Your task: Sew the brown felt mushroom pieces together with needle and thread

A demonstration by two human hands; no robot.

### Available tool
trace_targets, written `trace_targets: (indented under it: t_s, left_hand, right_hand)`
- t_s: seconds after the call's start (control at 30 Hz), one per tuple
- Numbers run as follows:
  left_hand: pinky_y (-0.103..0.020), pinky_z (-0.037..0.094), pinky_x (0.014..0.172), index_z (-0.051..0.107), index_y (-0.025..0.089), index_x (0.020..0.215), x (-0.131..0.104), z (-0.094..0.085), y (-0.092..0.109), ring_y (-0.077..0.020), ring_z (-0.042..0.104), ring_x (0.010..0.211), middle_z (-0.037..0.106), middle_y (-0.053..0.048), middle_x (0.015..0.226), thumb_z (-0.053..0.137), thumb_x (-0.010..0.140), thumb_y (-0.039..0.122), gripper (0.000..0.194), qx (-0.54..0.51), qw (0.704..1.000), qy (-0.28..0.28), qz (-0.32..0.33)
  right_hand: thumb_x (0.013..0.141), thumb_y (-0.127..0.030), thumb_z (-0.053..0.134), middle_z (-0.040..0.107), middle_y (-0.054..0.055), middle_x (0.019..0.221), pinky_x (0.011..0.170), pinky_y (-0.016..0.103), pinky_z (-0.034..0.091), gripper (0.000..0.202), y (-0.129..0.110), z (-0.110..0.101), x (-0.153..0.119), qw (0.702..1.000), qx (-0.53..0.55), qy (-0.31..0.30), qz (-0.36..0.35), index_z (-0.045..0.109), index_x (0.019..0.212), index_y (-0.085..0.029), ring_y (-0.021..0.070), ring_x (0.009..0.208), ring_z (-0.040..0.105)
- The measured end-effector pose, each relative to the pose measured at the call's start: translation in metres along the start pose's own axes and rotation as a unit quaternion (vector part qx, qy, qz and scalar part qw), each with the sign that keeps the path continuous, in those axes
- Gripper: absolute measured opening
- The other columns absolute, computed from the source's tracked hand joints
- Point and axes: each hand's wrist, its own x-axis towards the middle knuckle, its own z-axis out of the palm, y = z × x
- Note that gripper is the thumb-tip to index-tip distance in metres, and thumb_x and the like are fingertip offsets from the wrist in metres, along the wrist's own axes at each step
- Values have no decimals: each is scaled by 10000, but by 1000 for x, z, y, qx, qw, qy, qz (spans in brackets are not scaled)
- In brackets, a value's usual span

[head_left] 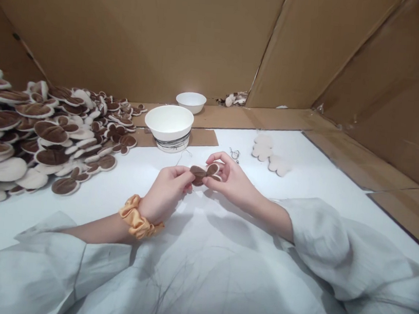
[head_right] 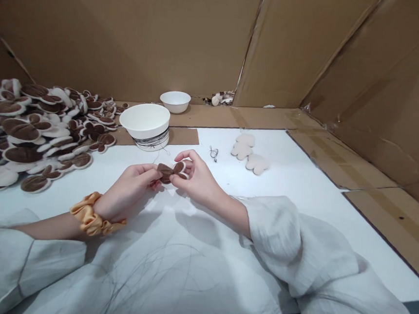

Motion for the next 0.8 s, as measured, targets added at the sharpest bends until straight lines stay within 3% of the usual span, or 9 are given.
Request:
trace_targets:
  t_s: [0.27, 0.4, 0.53, 0.67, 0.8]
  left_hand:
    - [-210, 362, 536, 567, 135, 702, 1, -2, -2, -90, 455, 537, 505, 20, 579, 515, 745, 285, 164, -15, 999, -8, 27]
    - [-227, 437, 645, 490, 182, 950, 1, -3, -4, -118, 560, 718, 584, 2, 788, 585, 739, 265, 246, -24, 993, 8, 119]
    - [-265, 462, 722, 441, 212, 1034, -1, -4, -7, -136, 583, 799, 578, -11, 855, 553, 789, 255, 273, 11, 980, 11, 201]
    - [-273, 460, 768, 526, 202, 997, -3, -5, -9, -151, 567, 881, 577, -28, 938, 522, 814, 238, 187, 117, 955, 36, 270]
    - [-293, 447, 788, 552, 180, 933, -3, -4, -6, -165, 562, 893, 585, -36, 971, 545, 789, 227, 151, 146, 958, 44, 244]
  right_hand:
    - [666, -124, 577, 514, -40, 707, 594, 246, 394, 241, -2, 0, -1, 999, 7, 32, 24, 422, 833, -201, 120, 693, 551]
    - [707, -161, 572, 526, -41, 719, 569, 246, 391, 264, 3, -2, 1, 1000, 21, 18, 8, 383, 880, -224, 116, 651, 543]
    - [732, -136, 552, 518, -45, 735, 592, 243, 404, 275, 7, -3, 0, 998, 33, -33, -41, 358, 900, -234, 106, 657, 548]
    - [740, -109, 538, 501, -34, 769, 650, 253, 428, 254, 7, -2, -2, 995, -6, -56, -80, 390, 911, -224, 104, 707, 536]
    - [765, -152, 542, 512, -12, 817, 677, 271, 445, 227, 6, 0, -5, 995, -22, -71, -72, 393, 924, -217, 115, 736, 547]
